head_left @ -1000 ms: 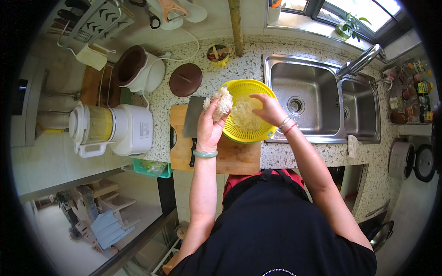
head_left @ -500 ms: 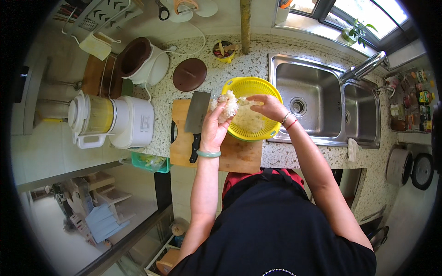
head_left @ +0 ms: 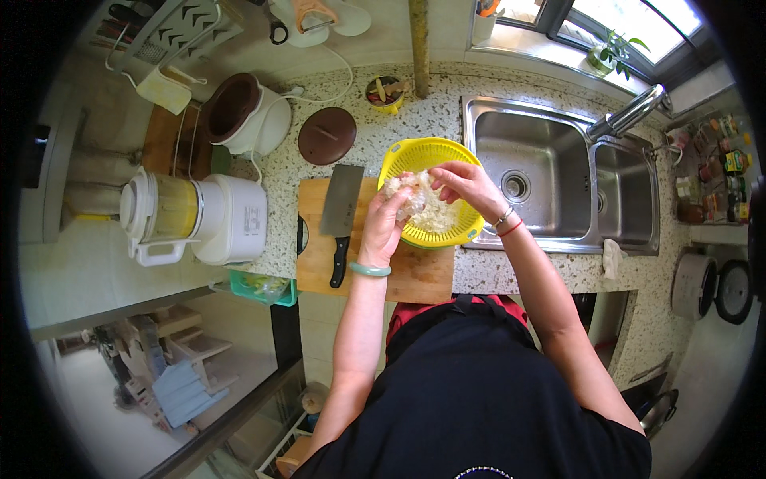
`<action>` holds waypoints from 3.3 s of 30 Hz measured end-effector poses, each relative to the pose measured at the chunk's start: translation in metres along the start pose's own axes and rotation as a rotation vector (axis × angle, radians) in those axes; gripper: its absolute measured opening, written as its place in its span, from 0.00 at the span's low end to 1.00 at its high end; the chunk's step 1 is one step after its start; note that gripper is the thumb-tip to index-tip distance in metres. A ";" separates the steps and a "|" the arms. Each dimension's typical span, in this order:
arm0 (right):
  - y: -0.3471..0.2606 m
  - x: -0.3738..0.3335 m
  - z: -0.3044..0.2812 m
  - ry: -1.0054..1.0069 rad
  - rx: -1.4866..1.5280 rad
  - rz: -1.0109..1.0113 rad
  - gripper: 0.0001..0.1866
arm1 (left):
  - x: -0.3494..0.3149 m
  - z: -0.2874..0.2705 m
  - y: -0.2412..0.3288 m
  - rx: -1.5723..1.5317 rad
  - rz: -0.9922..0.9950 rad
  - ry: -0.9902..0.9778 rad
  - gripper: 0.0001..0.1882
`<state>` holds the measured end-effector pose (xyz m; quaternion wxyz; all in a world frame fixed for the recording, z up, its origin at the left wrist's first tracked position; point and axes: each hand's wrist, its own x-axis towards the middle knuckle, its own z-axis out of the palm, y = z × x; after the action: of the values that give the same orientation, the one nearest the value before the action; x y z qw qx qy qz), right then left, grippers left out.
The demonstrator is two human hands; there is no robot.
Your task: The person stands at a kitchen counter and uses both hands to separate and fluff a white, fibrous food item inside a yellow colander. The person repeatedly picks up small portions of the material, pulls it apart, and returns it to the colander. The task continues for the duration of the clip without a visible final state or transfer to another container.
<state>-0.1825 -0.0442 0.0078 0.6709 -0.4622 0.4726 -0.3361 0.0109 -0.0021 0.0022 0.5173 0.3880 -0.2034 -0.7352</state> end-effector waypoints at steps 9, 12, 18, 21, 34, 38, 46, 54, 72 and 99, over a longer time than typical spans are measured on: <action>0.002 0.000 0.005 -0.053 -0.317 -0.224 0.12 | 0.008 0.004 -0.008 0.133 -0.008 0.026 0.19; 0.000 -0.001 0.007 -0.044 -0.238 -0.219 0.11 | 0.009 0.007 -0.008 0.209 -0.015 0.037 0.18; -0.003 -0.003 0.009 0.012 -0.342 -0.282 0.10 | 0.009 0.009 -0.017 0.304 0.035 0.100 0.15; 0.000 -0.002 0.006 0.081 -0.358 -0.320 0.10 | 0.009 0.009 -0.016 0.210 0.014 0.057 0.14; 0.001 -0.007 0.003 0.022 0.174 0.017 0.10 | 0.006 0.019 -0.013 0.165 0.026 0.052 0.13; 0.003 -0.009 0.007 0.035 0.211 -0.020 0.10 | 0.009 0.019 -0.016 0.175 0.044 0.060 0.12; 0.007 -0.008 0.008 0.050 0.088 -0.026 0.10 | 0.009 0.019 -0.019 0.189 0.092 0.030 0.10; 0.011 -0.006 0.021 0.191 -0.090 -0.128 0.06 | 0.008 0.019 -0.027 0.167 0.110 0.054 0.09; 0.010 -0.010 0.013 0.075 0.069 -0.024 0.11 | 0.007 0.005 -0.030 0.191 0.046 0.019 0.11; 0.020 -0.008 -0.001 -0.056 0.311 0.089 0.09 | 0.009 0.011 -0.025 0.242 -0.024 -0.018 0.14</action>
<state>-0.1859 -0.0309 -0.0083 0.7615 -0.3407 0.4159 -0.3620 -0.0142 -0.0021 -0.0126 0.4559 0.4437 -0.2906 -0.7148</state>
